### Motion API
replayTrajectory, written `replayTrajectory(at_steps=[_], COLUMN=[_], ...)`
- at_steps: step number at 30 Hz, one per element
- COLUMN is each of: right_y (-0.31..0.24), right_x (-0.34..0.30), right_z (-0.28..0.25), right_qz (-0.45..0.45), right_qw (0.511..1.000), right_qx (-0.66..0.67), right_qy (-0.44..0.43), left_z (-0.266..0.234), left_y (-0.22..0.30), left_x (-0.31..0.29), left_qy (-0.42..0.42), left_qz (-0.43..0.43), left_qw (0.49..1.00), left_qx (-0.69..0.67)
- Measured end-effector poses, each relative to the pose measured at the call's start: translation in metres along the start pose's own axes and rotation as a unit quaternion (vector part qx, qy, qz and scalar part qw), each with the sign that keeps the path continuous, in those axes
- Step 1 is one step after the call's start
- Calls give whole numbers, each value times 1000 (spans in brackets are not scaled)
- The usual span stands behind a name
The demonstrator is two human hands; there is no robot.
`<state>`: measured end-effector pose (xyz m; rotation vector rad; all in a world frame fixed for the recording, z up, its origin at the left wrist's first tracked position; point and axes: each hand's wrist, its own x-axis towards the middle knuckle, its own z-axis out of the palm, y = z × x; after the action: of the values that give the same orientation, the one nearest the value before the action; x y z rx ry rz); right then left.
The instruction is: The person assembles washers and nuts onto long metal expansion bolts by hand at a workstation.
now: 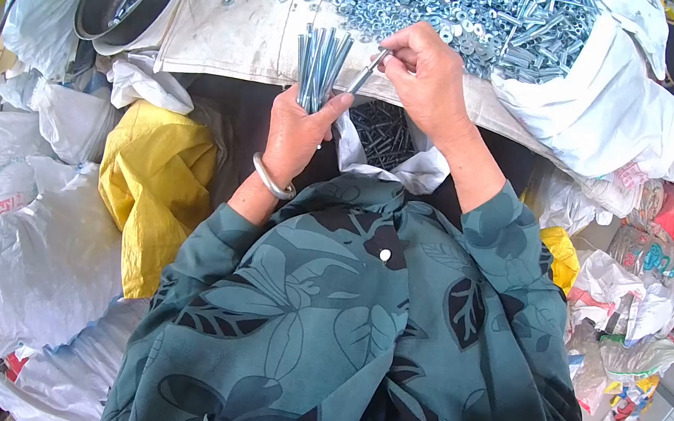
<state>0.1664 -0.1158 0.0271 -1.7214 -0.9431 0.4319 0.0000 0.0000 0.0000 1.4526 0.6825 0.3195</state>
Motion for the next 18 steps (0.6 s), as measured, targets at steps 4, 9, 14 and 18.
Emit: replayTrajectory(at_steps=[4,9,14,18], right_y=[-12,-3,34,46], right_x=[-9,19,82,94], right_z=[4,-16,-31,-13], right_qz=[-177,-212,-219,-182], right_qw=[969,956,929,880], right_qx=[-168,-184,-287,-435], right_qy=[44,79,82,51], left_z=[4,5,7,4], left_y=[1,2,11,10], left_x=[-1,2,6,5], left_qy=[13,20,15,13], left_qz=[8,5,-33,-39], left_qw=[1000,999,998,998], left_qx=[0,-47,-56,-49])
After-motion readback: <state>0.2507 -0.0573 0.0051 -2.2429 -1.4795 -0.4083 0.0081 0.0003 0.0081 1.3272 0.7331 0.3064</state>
